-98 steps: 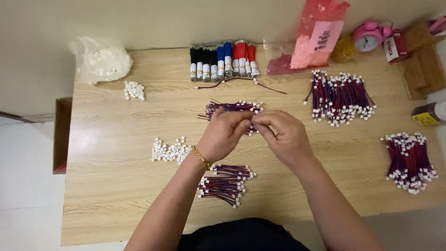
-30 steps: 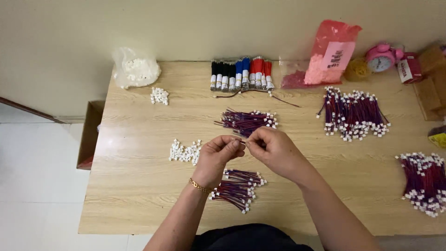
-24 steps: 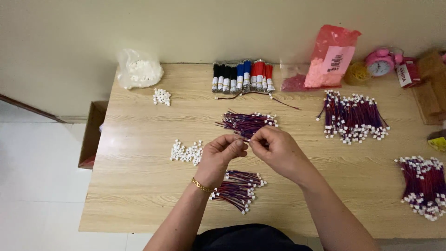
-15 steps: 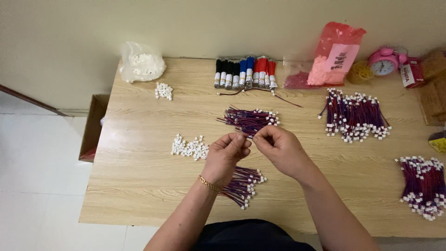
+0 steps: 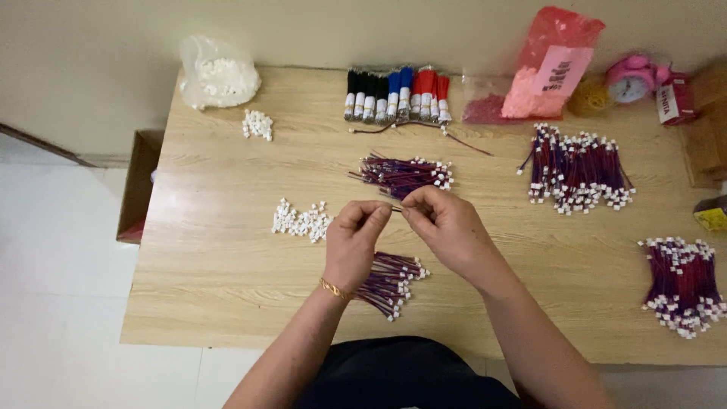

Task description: Attaching small white plastic connectors to the ends of purple wires

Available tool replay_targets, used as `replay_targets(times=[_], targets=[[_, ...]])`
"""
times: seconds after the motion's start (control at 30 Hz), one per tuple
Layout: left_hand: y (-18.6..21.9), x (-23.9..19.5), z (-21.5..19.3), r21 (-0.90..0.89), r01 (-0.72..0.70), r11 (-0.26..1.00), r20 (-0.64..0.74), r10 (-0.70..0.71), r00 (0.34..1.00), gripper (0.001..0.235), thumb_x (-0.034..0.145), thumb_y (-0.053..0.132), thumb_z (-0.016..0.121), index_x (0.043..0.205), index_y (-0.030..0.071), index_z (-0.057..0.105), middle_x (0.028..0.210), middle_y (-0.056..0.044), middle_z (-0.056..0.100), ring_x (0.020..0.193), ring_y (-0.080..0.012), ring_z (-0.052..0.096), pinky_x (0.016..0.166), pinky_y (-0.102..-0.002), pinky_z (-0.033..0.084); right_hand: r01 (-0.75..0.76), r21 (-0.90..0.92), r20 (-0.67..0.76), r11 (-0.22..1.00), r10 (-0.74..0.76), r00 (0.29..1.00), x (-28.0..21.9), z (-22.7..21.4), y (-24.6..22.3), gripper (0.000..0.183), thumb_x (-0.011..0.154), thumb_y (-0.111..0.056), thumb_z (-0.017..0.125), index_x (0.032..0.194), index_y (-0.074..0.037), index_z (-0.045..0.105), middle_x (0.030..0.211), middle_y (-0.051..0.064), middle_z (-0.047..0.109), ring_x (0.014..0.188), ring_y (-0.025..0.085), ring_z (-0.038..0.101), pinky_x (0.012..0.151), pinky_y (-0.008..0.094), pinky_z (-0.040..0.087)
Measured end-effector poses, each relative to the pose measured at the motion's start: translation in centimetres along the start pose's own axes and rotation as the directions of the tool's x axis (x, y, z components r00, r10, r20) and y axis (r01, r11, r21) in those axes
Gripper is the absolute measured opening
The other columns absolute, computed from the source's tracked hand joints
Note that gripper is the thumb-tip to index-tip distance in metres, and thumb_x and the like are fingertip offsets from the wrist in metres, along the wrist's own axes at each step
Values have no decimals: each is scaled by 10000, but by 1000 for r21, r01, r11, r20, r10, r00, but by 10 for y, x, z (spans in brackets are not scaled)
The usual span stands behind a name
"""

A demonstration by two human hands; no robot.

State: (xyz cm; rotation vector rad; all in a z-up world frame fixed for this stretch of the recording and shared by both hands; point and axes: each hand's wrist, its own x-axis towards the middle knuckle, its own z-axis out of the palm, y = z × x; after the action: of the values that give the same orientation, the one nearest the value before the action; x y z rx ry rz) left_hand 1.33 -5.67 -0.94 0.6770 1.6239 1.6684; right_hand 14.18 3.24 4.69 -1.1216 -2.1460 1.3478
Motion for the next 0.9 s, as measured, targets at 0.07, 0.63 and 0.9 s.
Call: replay_targets(times=[0.07,0.63,0.9], targets=[[-11,1,2,-69,94,993,-7,-95,995,131,862,180,740,906,57,748,655,-23,579,658,-89,483,611,-231,447,19,-25,17,1000,-18,1000,-2,0,-2,108,864,-77,639,963,-65,683,690,80,620,659,163,563,588,304,479],[-28,10,-51,-17,374,927,87,-371,924,312,948,221,617,1210,55,654,978,-101,642,830,-150,541,808,-291,505,-59,-149,102,987,75,992,3,29,51,187,834,-226,684,913,-56,684,800,169,677,790,294,674,685,415,518],[-157,65,-113,816,-83,573,-69,239,969,127,837,209,738,964,214,750,810,6,658,714,-188,679,670,-315,546,-238,44,104,970,232,967,5,33,56,114,798,-156,702,837,-48,708,658,54,612,640,147,549,584,289,461]])
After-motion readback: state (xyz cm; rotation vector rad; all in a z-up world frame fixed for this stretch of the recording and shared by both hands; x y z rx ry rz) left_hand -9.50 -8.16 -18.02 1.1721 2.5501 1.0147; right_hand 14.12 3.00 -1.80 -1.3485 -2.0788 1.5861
